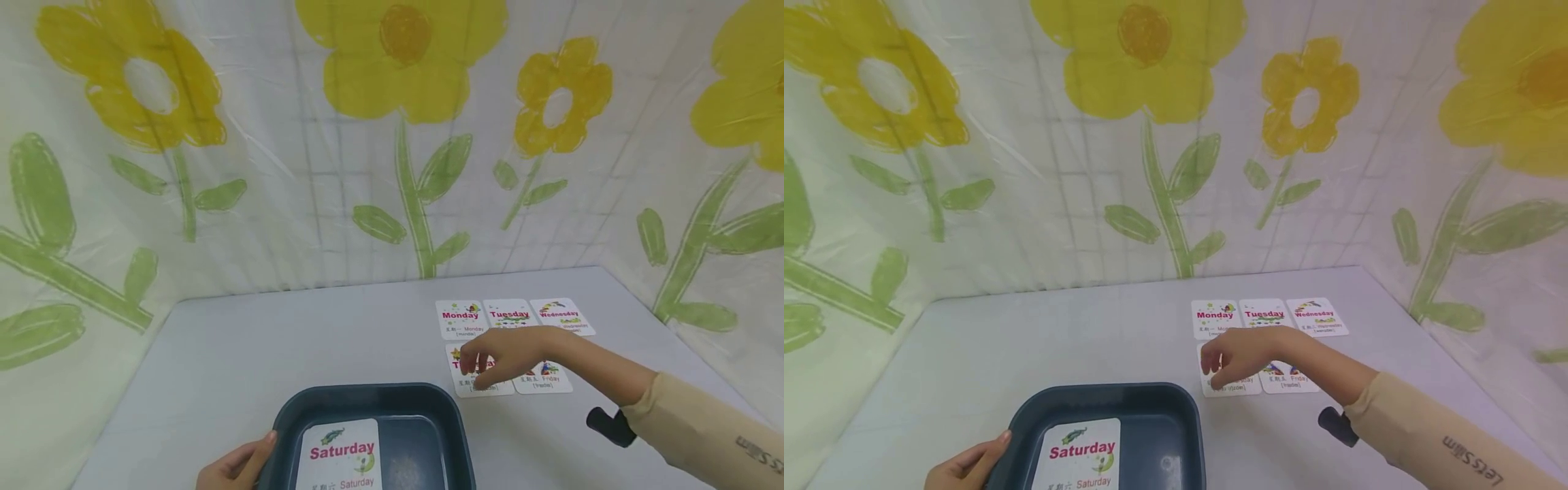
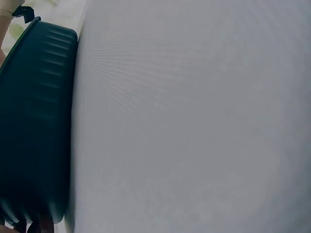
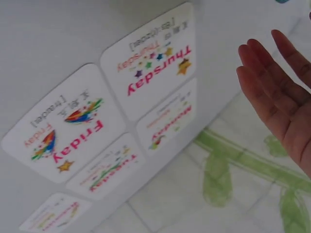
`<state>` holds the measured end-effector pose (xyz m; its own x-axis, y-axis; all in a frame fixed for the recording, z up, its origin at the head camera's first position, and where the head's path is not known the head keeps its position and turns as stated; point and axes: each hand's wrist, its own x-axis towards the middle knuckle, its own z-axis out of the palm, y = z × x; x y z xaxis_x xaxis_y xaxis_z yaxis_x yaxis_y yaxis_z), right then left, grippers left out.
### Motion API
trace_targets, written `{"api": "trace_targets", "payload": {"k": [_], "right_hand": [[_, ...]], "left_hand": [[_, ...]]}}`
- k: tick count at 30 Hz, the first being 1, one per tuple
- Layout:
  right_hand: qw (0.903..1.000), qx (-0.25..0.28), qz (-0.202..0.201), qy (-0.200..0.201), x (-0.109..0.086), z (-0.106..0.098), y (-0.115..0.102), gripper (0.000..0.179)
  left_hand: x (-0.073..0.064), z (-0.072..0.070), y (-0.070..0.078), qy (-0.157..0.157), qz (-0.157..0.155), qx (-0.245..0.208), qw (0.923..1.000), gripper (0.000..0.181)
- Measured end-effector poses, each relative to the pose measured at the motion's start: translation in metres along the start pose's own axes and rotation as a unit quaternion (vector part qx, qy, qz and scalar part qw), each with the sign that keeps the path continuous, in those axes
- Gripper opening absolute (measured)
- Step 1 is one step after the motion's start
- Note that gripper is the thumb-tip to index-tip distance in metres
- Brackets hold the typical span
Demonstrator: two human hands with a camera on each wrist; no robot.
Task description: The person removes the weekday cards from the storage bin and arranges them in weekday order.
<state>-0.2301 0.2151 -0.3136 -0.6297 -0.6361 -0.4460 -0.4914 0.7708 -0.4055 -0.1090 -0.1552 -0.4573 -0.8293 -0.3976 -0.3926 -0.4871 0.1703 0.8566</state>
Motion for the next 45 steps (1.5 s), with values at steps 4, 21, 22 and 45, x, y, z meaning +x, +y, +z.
{"api": "trace_targets", "payload": {"k": [4,21,22,45], "right_hand": [[0.9996,0.006,-0.026,0.003,0.005,0.001,-0.020,0.021],[0.9832,-0.022,-0.177,-0.038,0.050,0.035,-0.072,0.044],[0.9814,-0.025,-0.186,-0.039,0.053,0.037,-0.075,0.044],[0.9756,-0.154,-0.156,0.005,0.093,0.065,-0.128,0.050]], "left_hand": [[0.000,-0.001,-0.001,0.001,-0.002,0.000,1.0000,0.083],[0.000,0.003,-0.003,-0.009,-0.003,-0.004,0.9999,0.080],[0.000,0.003,-0.003,-0.009,-0.004,-0.005,0.9999,0.080],[-0.001,-0.001,0.005,-0.025,0.003,0.007,0.9996,0.084]]}}
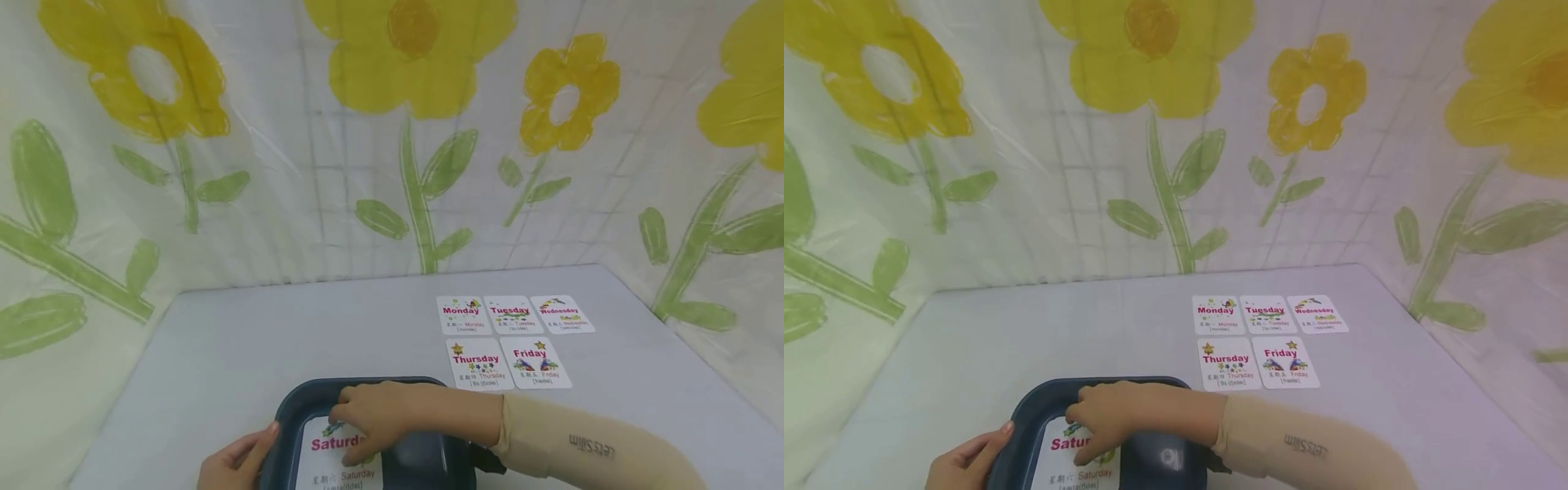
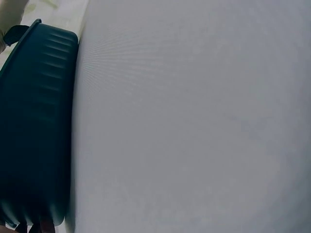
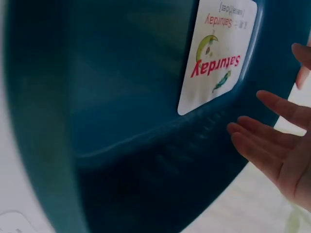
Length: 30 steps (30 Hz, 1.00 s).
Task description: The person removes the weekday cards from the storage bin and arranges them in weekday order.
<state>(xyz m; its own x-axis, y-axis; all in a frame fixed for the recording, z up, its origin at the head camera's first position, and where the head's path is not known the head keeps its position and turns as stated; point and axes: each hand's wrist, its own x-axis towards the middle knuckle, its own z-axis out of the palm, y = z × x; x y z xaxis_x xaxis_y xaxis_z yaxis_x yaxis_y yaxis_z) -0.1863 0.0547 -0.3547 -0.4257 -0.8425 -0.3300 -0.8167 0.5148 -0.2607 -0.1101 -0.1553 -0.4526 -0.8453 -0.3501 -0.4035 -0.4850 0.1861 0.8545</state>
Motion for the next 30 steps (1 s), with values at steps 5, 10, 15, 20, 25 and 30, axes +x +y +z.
{"api": "trace_targets", "payload": {"k": [5,10,15,20,25,30], "right_hand": [[0.9999,-0.006,0.009,-0.008,0.007,-0.001,-0.005,0.050],[0.9991,-0.020,0.030,-0.022,0.017,0.006,-0.008,0.055],[0.9976,-0.037,0.048,-0.034,0.027,0.012,-0.009,0.062],[0.9965,-0.051,0.054,-0.037,0.036,0.024,-0.011,0.074],[0.9924,-0.104,0.060,-0.028,0.041,0.034,-0.020,0.091],[0.9814,-0.182,0.059,-0.015,0.045,0.043,-0.027,0.099]], "left_hand": [[0.001,-0.001,0.002,-0.007,0.002,0.003,1.0000,0.084],[0.001,-0.001,0.000,-0.006,0.005,0.002,1.0000,0.084],[0.002,-0.001,-0.001,-0.003,0.006,-0.004,1.0000,0.083],[0.002,-0.002,-0.001,0.000,0.005,-0.019,0.9998,0.081],[0.001,-0.002,-0.001,0.000,0.009,-0.033,0.9994,0.077],[0.002,-0.002,-0.002,0.001,0.008,-0.040,0.9991,0.077]]}}
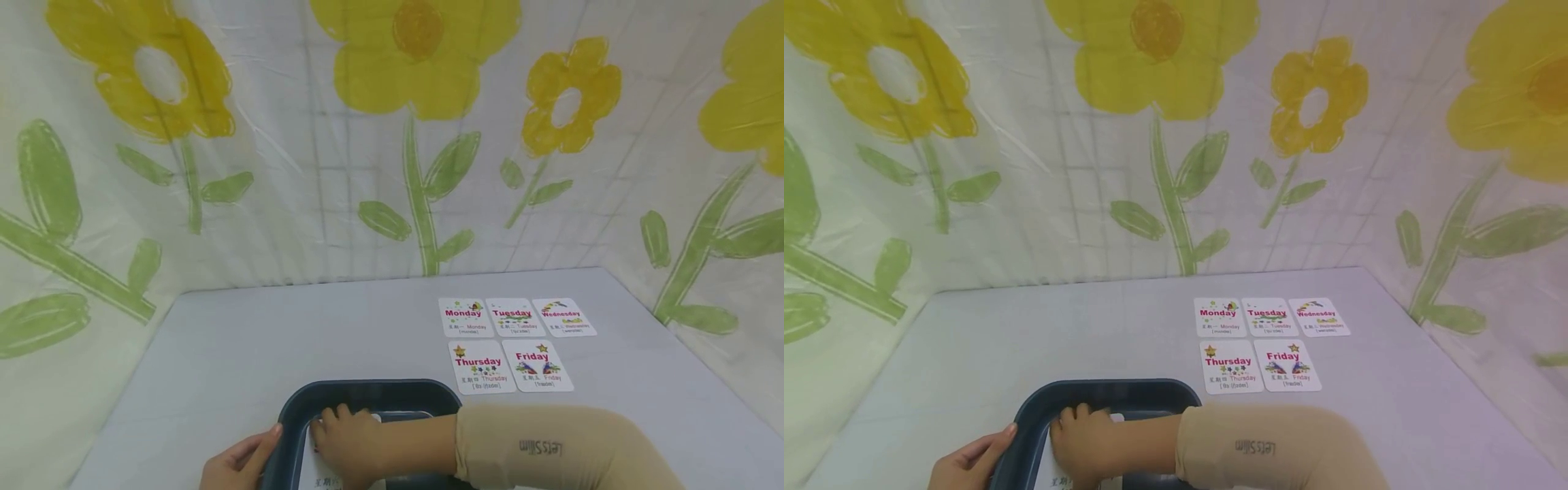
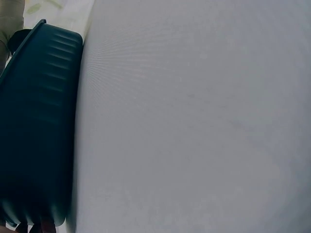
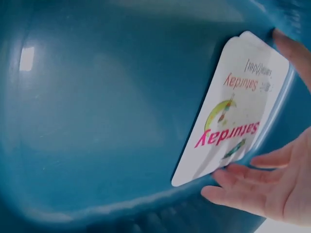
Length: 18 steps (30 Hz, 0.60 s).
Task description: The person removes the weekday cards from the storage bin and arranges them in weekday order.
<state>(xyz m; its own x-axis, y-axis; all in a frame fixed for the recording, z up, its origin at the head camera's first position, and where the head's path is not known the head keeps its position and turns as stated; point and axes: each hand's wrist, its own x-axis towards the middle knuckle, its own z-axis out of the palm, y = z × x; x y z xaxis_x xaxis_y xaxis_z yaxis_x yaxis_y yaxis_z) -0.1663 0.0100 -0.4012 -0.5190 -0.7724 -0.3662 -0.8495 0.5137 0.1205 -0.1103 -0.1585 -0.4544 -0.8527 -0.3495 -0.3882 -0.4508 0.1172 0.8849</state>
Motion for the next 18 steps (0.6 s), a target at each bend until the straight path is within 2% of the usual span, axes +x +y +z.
{"api": "trace_targets", "payload": {"k": [3,11,18], "right_hand": [[0.9999,-0.016,0.000,0.005,0.0004,0.0021,-0.0018,0.100],[0.9995,0.008,0.030,0.004,0.0025,0.0050,0.0005,0.094],[0.9973,0.062,0.038,0.010,0.0042,0.0024,0.0047,0.095]], "left_hand": [[-0.0003,0.0005,-0.0004,0.004,-0.003,-0.001,1.0000,0.077],[-0.0007,0.0007,-0.0008,0.003,0.003,0.020,0.9998,0.080],[-0.0010,-0.0001,-0.0003,0.004,0.002,0.029,0.9996,0.081]]}}
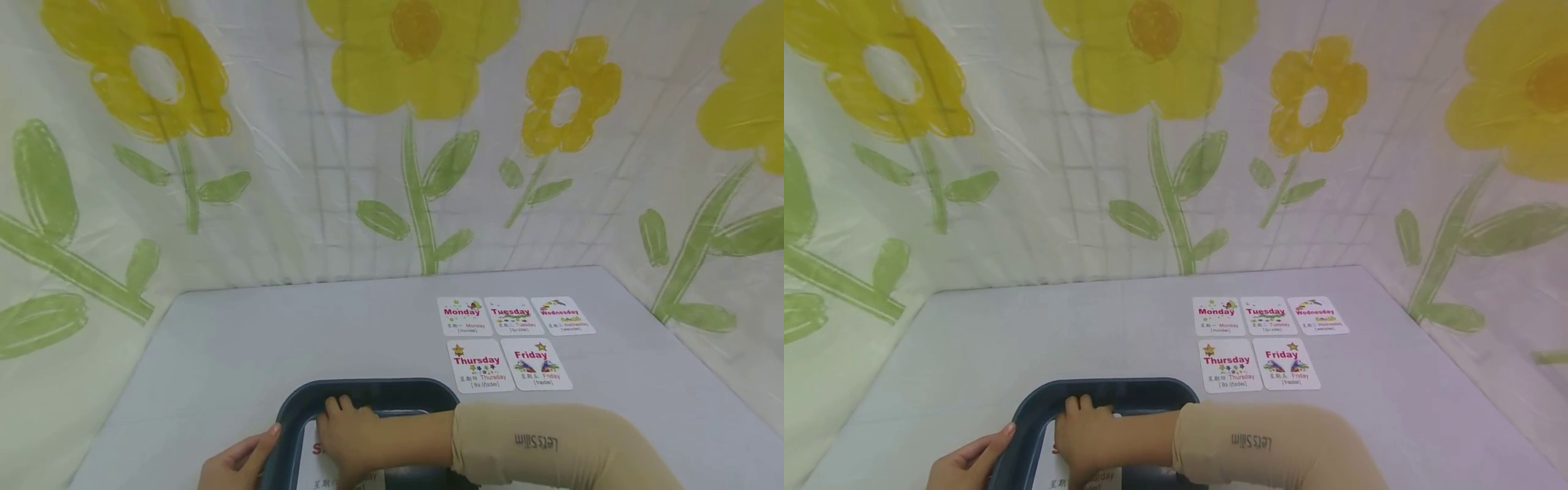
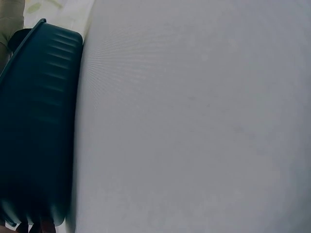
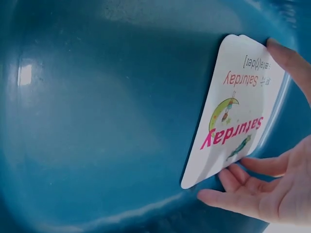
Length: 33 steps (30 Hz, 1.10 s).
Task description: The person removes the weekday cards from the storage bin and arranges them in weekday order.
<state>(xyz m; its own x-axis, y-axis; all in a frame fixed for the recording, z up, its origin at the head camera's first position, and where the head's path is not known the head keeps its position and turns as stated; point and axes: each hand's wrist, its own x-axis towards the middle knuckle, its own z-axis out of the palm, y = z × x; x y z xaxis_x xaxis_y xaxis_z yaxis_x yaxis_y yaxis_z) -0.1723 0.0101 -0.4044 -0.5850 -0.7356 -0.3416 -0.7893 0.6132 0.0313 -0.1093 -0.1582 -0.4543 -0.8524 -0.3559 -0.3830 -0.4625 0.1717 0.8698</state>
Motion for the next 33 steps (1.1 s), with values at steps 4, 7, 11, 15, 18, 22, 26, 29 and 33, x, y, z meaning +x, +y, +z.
{"api": "trace_targets", "payload": {"k": [4,7,11,15,18,22,26,29,33], "right_hand": [[1.0000,0.007,0.002,0.006,0.001,-0.001,0.000,0.097],[0.9999,0.000,0.001,0.016,0.001,0.000,0.000,0.099],[0.9998,0.012,-0.003,0.018,0.001,0.000,0.001,0.098],[0.9991,0.038,-0.007,0.017,0.002,-0.001,0.002,0.095],[0.9987,0.048,-0.012,0.015,0.002,-0.001,0.002,0.092],[0.9986,0.050,-0.013,0.012,0.002,-0.001,0.000,0.090],[0.9986,0.044,-0.016,0.023,0.002,0.000,-0.002,0.087],[0.9986,0.016,-0.022,0.045,0.000,0.000,-0.006,0.087],[0.9947,-0.051,-0.035,0.082,-0.004,0.000,-0.011,0.087]], "left_hand": [[0.000,0.000,0.000,-0.001,-0.004,-0.009,0.9999,0.081],[0.001,0.000,0.001,-0.002,-0.006,-0.016,0.9999,0.080],[0.001,-0.001,0.001,-0.004,-0.009,-0.021,0.9997,0.080],[0.001,-0.001,0.001,-0.004,-0.012,-0.026,0.9996,0.079],[0.001,0.000,0.001,0.000,-0.010,-0.026,0.9996,0.079],[0.000,0.000,0.001,0.004,-0.009,-0.028,0.9996,0.079],[0.000,0.000,0.001,0.005,-0.009,-0.033,0.9994,0.079],[0.000,0.001,0.000,0.007,-0.008,-0.033,0.9994,0.079],[0.000,0.001,0.000,0.009,-0.011,-0.031,0.9994,0.079]]}}
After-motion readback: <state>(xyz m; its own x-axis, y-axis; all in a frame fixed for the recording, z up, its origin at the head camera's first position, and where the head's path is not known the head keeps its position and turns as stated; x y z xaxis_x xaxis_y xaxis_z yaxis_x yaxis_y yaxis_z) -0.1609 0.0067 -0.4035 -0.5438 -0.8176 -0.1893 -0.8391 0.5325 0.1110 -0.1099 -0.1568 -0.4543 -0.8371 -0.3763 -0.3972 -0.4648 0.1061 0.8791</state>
